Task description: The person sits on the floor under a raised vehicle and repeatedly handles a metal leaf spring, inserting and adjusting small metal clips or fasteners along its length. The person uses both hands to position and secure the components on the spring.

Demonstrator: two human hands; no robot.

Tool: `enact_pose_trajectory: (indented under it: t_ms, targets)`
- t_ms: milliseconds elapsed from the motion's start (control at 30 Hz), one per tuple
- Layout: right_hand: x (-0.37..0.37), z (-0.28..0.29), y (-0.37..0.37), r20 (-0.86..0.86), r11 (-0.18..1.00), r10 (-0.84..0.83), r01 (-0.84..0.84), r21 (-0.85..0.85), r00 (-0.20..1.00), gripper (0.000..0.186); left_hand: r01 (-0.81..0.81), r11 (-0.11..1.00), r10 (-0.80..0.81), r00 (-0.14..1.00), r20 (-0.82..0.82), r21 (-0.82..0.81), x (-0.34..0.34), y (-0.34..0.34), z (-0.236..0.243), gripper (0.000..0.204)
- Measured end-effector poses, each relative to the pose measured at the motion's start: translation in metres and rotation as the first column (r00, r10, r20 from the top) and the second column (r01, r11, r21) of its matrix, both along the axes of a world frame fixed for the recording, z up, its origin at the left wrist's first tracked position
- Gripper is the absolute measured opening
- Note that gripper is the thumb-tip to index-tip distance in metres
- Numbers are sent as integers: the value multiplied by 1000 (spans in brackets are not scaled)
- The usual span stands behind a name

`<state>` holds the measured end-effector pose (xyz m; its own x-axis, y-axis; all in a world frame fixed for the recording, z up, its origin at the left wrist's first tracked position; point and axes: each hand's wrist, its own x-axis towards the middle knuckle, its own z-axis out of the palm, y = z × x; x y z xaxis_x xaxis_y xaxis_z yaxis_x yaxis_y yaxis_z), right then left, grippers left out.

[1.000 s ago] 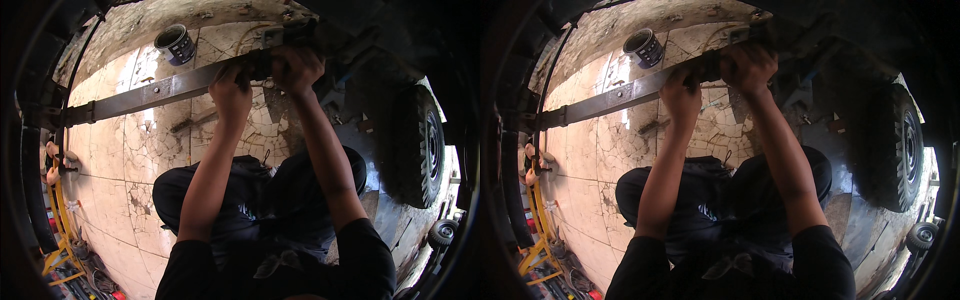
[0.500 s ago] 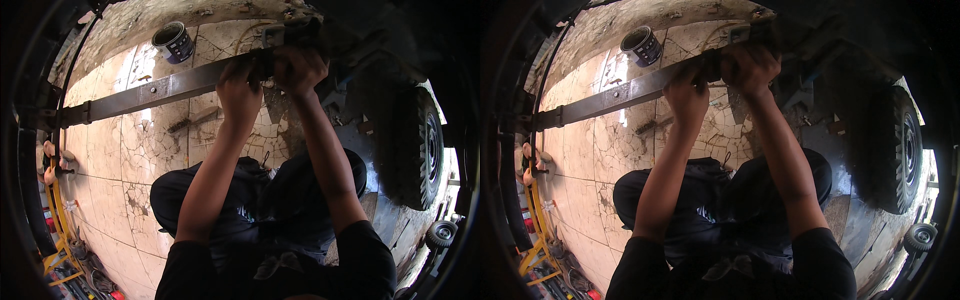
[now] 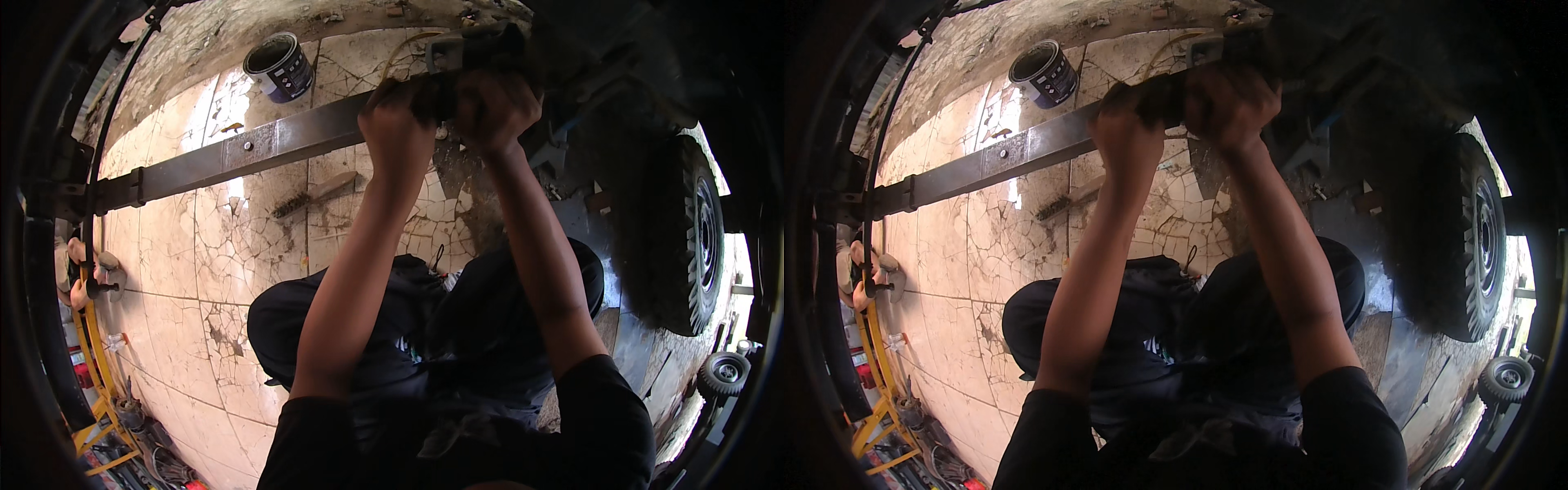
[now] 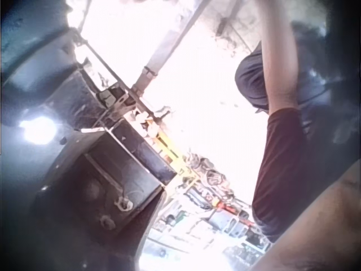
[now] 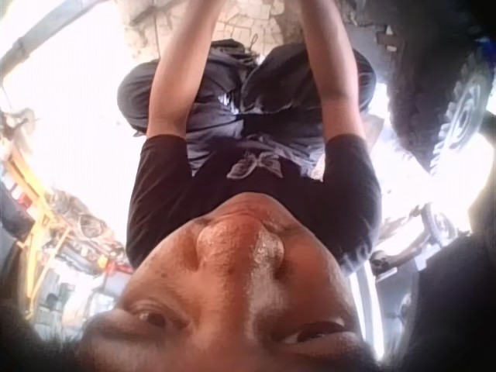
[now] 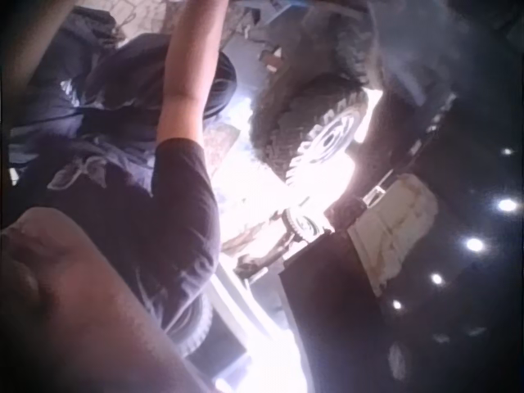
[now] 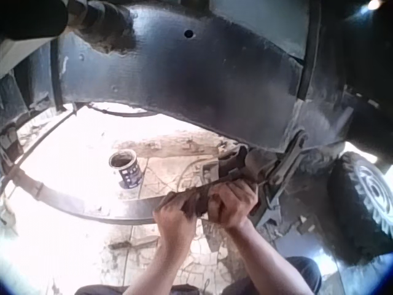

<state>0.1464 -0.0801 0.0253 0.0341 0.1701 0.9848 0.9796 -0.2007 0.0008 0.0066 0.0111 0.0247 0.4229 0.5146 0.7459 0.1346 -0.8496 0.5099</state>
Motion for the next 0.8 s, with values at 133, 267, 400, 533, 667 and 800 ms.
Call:
enact_pose_trajectory:
  t_ms: [133, 267, 400, 533, 667, 800]
  targets:
    - [4, -3, 1, 14, 998, -67, 67, -4, 998, 13, 36, 996, -27, 993, 113, -81, -2, -4, 0, 13]
    - [0, 0, 0, -17, 999, -36, 36, 13, 999, 19, 85, 995, -76, 985, 154, -59, -9, -7, 1, 14]
    - [2, -2, 2, 0, 1000, -10, 10, 18, 1000, 20, -16, 999, 16, 1000, 8, -44, 0, -1, 0, 20]
    - [-2, 2, -1, -10, 997, -74, 73, -39, 997, 18, 31, 996, -30, 999, 21, -79, -3, 3, -2, 20]
    - [10, -3, -1, 9, 1000, -5, 5, 17, 1000, 18, 63, 994, -58, 996, 60, -87, -12, -7, 3, 17]
    - [-2, 2, 0, -20, 1000, -11, 11, 5, 1000, 17, 14, 994, -11, 1000, 29, -113, -8, -2, 3, 18]
